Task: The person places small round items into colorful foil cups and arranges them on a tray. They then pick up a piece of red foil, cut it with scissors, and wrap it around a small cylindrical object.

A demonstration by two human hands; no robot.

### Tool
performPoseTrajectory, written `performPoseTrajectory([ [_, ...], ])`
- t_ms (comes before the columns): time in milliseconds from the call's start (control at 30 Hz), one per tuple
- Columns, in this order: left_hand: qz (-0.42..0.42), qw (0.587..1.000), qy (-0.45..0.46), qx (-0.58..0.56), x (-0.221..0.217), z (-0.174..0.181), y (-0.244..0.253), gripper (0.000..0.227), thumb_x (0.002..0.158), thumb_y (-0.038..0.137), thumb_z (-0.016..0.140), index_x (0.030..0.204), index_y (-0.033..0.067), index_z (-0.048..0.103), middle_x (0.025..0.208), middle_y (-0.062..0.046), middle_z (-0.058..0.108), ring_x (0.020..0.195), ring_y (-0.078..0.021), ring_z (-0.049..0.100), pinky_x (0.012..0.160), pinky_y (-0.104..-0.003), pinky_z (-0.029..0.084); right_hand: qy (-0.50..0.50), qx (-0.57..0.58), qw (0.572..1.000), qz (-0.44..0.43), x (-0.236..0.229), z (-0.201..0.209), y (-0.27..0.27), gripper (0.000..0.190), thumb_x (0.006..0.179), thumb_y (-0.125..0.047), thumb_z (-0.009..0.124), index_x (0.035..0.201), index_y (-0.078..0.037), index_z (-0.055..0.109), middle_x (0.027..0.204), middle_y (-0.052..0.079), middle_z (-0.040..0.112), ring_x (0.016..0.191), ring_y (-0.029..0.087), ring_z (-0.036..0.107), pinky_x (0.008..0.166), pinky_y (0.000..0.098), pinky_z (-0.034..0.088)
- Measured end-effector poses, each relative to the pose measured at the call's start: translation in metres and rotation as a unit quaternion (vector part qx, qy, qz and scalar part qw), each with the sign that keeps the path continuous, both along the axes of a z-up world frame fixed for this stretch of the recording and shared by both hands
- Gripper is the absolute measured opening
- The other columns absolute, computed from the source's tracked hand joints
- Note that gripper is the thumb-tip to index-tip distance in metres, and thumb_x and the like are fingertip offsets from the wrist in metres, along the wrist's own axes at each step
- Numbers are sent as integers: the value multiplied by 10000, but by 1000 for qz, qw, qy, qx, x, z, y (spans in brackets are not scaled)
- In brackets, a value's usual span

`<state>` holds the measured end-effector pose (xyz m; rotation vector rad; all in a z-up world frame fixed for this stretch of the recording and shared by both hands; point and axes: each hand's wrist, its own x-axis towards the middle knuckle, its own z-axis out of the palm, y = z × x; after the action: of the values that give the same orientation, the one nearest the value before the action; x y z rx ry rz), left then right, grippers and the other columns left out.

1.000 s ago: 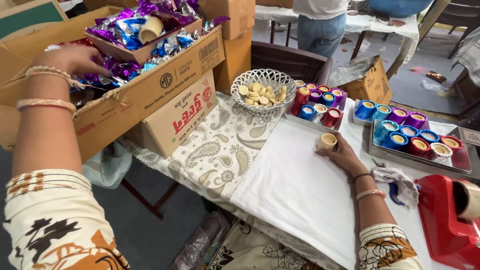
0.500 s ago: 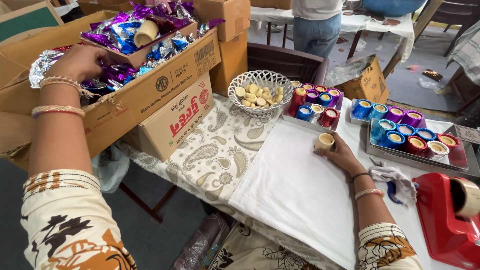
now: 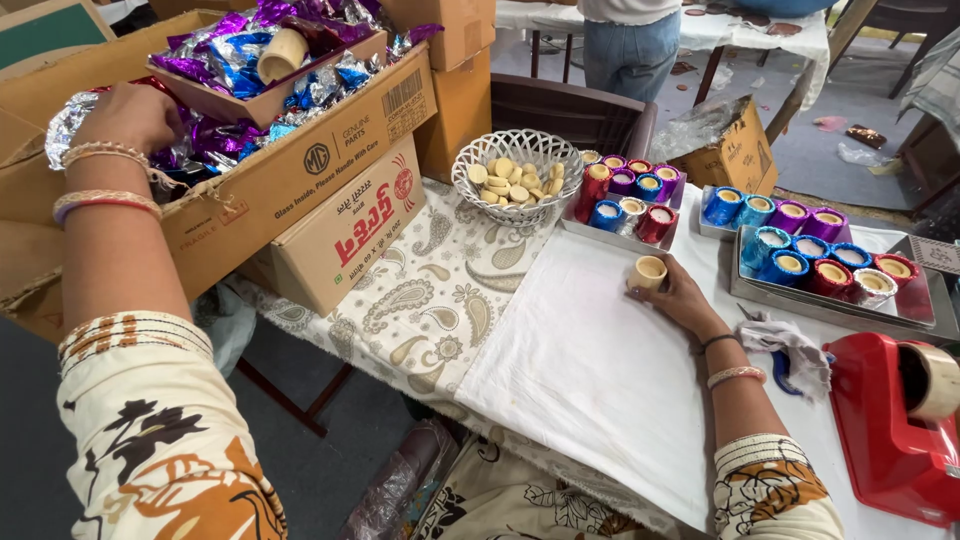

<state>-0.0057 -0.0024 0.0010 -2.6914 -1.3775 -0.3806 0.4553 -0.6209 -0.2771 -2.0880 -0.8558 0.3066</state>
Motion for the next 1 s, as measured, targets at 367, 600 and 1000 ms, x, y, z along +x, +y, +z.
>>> performPoseTrajectory([
  [367,206,943,26,-261,-19,-27,-19,502,828,501,804,1085,70,816,1205,-207,703,1068,-363,654,828,-536,546,-10,5,1000,8,3,-2,-1,737,756,-254,869,1391,-139,514,1333,119,652,1270,262,611,1095,386,484],
  [600,98,971,142,-168,-23,-45,6,410,920,363,655,1232,129,780,1190,-166,765,993,-322,727,833,-469,572,-14,-7,1000,0,3,-4,0,742,759,-265,867,1399,-145,511,1354,129,638,1295,276,594,1121,400,461],
  [1000,-33,984,-170,33,-70,14,13,298,993,21,677,1275,101,730,1018,-194,750,768,-263,721,649,-382,599,-8,11,1000,11,4,-4,-2,712,763,-228,857,1382,-131,518,1322,130,655,1266,274,619,1084,397,495],
])
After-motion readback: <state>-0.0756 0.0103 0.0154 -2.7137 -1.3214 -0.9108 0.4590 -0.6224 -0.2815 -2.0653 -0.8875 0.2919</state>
